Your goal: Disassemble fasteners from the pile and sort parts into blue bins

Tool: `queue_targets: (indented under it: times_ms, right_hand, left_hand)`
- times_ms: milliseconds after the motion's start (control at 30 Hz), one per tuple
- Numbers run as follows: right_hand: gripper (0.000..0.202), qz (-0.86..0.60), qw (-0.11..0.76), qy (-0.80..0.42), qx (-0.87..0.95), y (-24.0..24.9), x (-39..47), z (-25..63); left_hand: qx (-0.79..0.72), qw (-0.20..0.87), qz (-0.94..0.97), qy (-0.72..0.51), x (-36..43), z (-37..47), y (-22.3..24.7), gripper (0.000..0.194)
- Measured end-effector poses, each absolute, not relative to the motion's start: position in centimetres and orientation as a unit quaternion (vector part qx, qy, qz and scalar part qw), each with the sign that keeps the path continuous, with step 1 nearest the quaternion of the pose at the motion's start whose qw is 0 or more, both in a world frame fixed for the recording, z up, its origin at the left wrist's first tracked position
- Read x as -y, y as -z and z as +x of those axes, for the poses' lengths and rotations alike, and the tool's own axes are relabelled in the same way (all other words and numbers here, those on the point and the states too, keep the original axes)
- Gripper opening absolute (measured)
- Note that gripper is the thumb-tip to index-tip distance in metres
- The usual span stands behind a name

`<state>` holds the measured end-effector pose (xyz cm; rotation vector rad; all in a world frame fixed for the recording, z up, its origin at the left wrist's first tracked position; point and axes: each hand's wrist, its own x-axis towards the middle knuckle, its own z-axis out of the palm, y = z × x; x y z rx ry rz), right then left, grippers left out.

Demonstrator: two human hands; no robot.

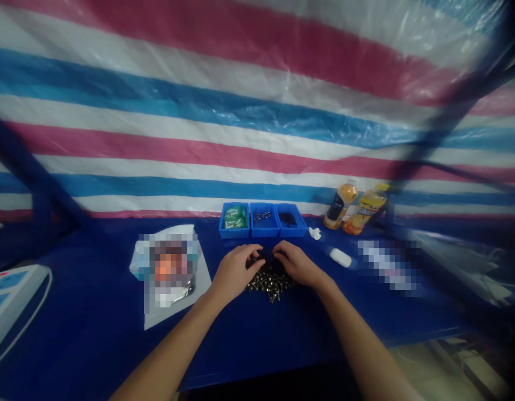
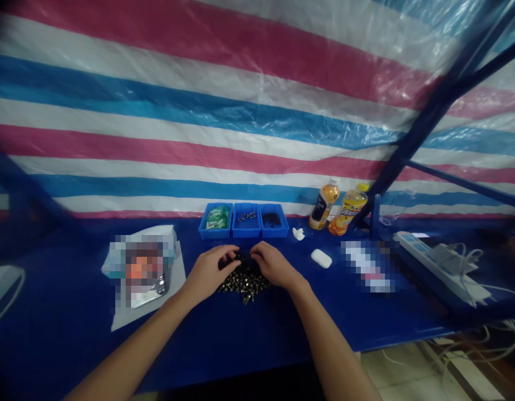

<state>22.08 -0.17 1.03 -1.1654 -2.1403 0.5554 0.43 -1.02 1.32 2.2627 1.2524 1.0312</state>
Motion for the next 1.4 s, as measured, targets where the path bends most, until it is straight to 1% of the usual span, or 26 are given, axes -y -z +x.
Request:
queue_targets:
  times_ms: [67,233,367,500,600,667,800,867,1000,1167,1200,1267,1333,1400]
  right_hand:
    - [0.012,-0.421,0.325,-0.231,0.815,-1.4,0.5,21.7]
    - [0.013,-0.408,0.317,-0.242,0.821,-1.7,0.9,21.0]
    - [0.014,-0.410,0.314,-0.244,0.821,-1.9,1.1,20.8]
    - [0.012,-0.405,0.339,-0.262,0.808,-2.2,1.2,20.9]
    - [0.011,-0.419,0.376,-0.285,0.775,-2.0,0.9,21.2]
    - [0.015,-0.439,0.412,-0.312,0.735,-1.7,0.6,21.5]
    - [0.035,-0.443,0.478,-0.383,0.655,-1.1,0.0,22.1]
    - [0.034,-0.435,0.496,-0.415,0.627,-1.0,-0.3,22.4]
    - [0.030,-0.459,0.496,-0.472,0.566,-0.8,-0.6,23.0]
    - [0.038,-0.530,0.482,-0.445,0.538,-0.5,-0.9,23.6]
    - [0.040,-0.527,0.483,-0.461,0.525,-0.6,-0.9,23.7]
    - [0.041,-0.494,0.485,-0.533,0.486,-1.1,-0.6,23.7]
    - [0.039,-0.441,0.480,-0.608,0.455,-1.8,-0.1,23.6]
    - [0.036,-0.397,0.474,-0.648,0.445,-2.5,0.3,23.6]
  left_hand:
    - [-0.429,0.177,0.807,-0.365,1.0,0.4,-1.3,0.024]
    - [-0.418,0.182,0.816,-0.355,1.0,0.4,-1.3,0.013]
    - [-0.412,0.188,0.815,-0.361,1.0,0.5,-1.3,0.014]
    - [-0.415,0.189,0.808,-0.373,1.1,0.6,-1.4,0.010]
    - [-0.425,0.185,0.799,-0.384,1.1,0.5,-1.6,0.008]
    - [-0.425,0.182,0.797,-0.389,1.1,0.4,-1.7,0.008]
    - [-0.426,0.176,0.796,-0.392,1.1,0.3,-1.7,0.008]
    - [-0.426,0.177,0.798,-0.387,1.1,0.3,-1.6,0.009]
    - [-0.425,0.180,0.802,-0.380,1.1,0.3,-1.6,0.009]
    - [-0.426,0.179,0.801,-0.381,1.1,0.3,-1.7,0.009]
    - [-0.426,0.179,0.801,-0.381,1.2,0.3,-1.7,0.009]
    - [-0.424,0.176,0.802,-0.381,1.2,0.3,-1.7,0.009]
    - [-0.422,0.172,0.804,-0.382,1.2,0.4,-1.7,0.009]
    - [-0.422,0.170,0.803,-0.385,1.2,0.4,-1.7,0.008]
